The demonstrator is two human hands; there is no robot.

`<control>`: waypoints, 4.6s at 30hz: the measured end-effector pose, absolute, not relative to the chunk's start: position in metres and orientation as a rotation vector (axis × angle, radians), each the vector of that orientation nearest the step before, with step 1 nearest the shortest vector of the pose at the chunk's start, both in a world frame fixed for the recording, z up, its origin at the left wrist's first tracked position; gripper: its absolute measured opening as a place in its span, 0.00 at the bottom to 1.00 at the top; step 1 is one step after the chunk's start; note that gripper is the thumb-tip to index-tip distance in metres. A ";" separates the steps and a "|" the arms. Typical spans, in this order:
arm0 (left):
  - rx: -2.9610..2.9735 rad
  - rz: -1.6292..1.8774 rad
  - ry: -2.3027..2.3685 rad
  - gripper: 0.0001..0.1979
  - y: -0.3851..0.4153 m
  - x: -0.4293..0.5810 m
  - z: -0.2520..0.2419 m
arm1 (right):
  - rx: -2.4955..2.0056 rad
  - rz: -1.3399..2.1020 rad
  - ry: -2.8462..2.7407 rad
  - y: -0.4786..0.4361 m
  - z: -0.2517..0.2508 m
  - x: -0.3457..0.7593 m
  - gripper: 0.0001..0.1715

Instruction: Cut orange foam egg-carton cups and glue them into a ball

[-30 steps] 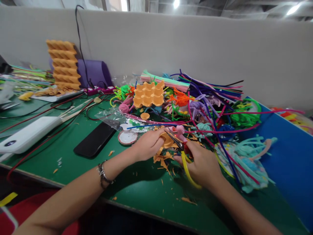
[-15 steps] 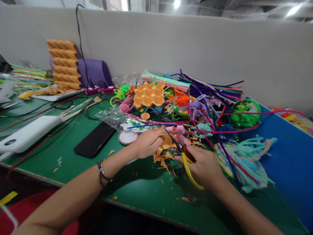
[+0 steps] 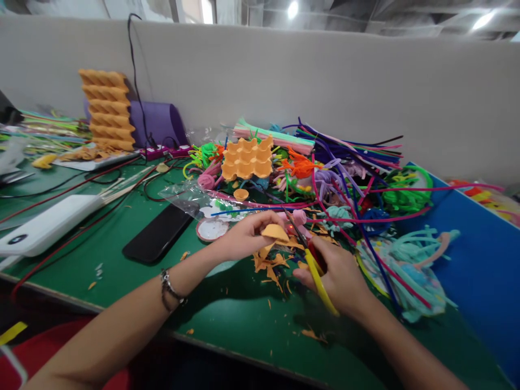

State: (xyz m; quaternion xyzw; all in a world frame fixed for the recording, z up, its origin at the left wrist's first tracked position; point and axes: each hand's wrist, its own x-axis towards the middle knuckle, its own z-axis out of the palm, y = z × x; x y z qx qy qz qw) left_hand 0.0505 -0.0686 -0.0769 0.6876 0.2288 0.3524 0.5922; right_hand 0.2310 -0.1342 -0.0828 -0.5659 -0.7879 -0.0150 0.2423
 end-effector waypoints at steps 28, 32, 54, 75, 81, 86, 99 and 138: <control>1.656 1.183 0.507 0.19 -0.069 0.047 -0.087 | -1.421 -0.357 -2.189 -0.130 -0.086 0.230 0.11; 1.508 1.276 0.484 0.17 -0.066 0.048 -0.083 | -1.432 -0.336 -2.185 -0.128 -0.088 0.231 0.11; 1.480 1.290 0.367 0.20 -0.079 0.058 -0.067 | -1.110 0.368 -2.124 -0.136 -0.102 0.220 0.40; 1.645 1.385 0.479 0.23 -0.067 0.055 -0.071 | -1.126 0.494 -1.878 -0.134 -0.077 0.212 0.27; 1.752 1.400 0.544 0.21 -0.064 0.055 -0.069 | -1.165 0.581 -1.834 -0.134 -0.077 0.215 0.26; 1.786 1.446 0.545 0.19 -0.065 0.055 -0.066 | -1.152 0.545 -1.823 -0.133 -0.083 0.215 0.22; 1.896 1.409 0.382 0.13 -0.062 0.056 -0.070 | -1.238 0.402 -1.805 -0.131 -0.088 0.217 0.16; 1.415 1.248 0.592 0.17 -0.083 0.064 -0.087 | -1.279 0.279 -2.026 -0.143 -0.094 0.217 0.33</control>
